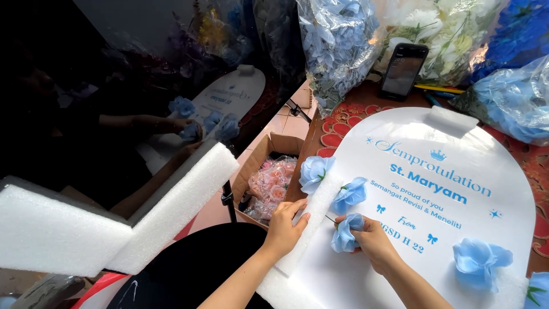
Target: Decorating a white commemorative sign with small blue fabric flowers using pliers
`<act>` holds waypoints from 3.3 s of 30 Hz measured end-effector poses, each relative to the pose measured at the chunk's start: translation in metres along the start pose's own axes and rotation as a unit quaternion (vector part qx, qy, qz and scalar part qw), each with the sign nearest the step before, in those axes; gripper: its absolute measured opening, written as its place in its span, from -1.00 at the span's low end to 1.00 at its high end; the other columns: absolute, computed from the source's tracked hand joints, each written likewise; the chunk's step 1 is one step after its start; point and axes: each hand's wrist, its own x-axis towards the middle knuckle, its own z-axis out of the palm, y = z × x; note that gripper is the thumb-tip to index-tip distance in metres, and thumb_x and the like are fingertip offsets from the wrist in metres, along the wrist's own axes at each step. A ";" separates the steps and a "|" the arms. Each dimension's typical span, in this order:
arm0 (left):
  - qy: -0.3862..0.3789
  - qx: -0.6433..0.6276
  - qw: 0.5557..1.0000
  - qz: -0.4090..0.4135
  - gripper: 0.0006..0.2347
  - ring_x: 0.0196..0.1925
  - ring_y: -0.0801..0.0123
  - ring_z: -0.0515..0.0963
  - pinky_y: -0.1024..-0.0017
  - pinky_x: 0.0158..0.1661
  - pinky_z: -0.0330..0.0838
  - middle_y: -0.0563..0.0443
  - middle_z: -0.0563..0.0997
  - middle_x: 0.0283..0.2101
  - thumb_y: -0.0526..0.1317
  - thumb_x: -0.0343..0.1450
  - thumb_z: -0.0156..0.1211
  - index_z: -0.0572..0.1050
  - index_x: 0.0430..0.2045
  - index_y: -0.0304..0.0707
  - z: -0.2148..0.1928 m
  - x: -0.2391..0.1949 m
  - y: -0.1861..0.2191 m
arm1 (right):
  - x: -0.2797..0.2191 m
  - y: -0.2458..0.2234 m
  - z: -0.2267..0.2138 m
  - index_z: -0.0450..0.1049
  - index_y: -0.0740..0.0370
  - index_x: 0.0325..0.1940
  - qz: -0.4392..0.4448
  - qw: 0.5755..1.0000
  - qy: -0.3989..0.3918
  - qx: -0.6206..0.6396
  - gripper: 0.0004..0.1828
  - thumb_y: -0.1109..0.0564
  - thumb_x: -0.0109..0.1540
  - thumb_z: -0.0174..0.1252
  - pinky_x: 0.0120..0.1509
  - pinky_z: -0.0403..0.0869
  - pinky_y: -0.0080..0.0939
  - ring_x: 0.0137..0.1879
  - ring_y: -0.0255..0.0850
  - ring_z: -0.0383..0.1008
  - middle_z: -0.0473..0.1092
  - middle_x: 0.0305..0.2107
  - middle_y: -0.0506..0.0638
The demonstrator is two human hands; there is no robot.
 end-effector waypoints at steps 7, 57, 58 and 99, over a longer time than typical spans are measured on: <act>0.000 -0.032 0.999 -0.032 -0.63 0.10 0.28 0.57 0.29 0.15 0.41 -0.08 0.61 -0.06 -0.14 0.42 0.19 0.52 0.14 -0.06 -0.004 -0.001 0.008 | 0.002 -0.004 0.001 0.67 0.19 -0.11 0.005 1.000 -0.015 -0.015 -0.62 0.37 0.17 0.00 -0.31 0.38 -0.14 -0.27 -0.10 0.45 0.60 -0.26 0.05; 0.012 -0.024 0.999 -0.024 -0.71 -0.01 0.31 0.65 0.33 0.09 0.47 -0.06 0.59 -0.10 -0.16 0.42 0.18 0.56 0.03 0.01 -0.004 -0.004 0.011 | 0.002 -0.003 0.009 0.57 -0.04 0.04 -0.149 0.960 0.146 -0.186 -0.55 0.23 0.08 0.23 -0.03 0.51 -0.25 -0.29 -0.26 0.57 0.59 -0.16 -0.10; 0.015 -0.017 1.000 -0.011 -0.72 -0.01 0.29 0.63 0.31 0.08 0.46 -0.07 0.60 -0.11 -0.16 0.42 0.18 0.56 0.03 0.00 -0.004 -0.002 0.010 | -0.006 -0.007 0.002 0.53 0.03 0.07 -0.178 0.952 0.164 -0.186 -0.60 0.20 0.14 0.26 0.00 0.54 -0.22 -0.16 -0.23 0.58 0.57 -0.11 -0.07; -0.013 0.001 1.000 -0.016 -0.76 0.05 0.31 0.57 0.30 0.00 0.46 0.09 0.66 -0.05 -0.15 0.44 0.14 0.56 -0.02 0.02 -0.010 -0.002 0.016 | -0.005 -0.002 0.023 0.71 0.05 -0.33 -0.202 0.941 0.134 -0.238 -0.81 0.18 0.10 0.20 -0.11 0.54 -0.39 -0.34 -0.38 0.65 0.69 -0.47 -0.18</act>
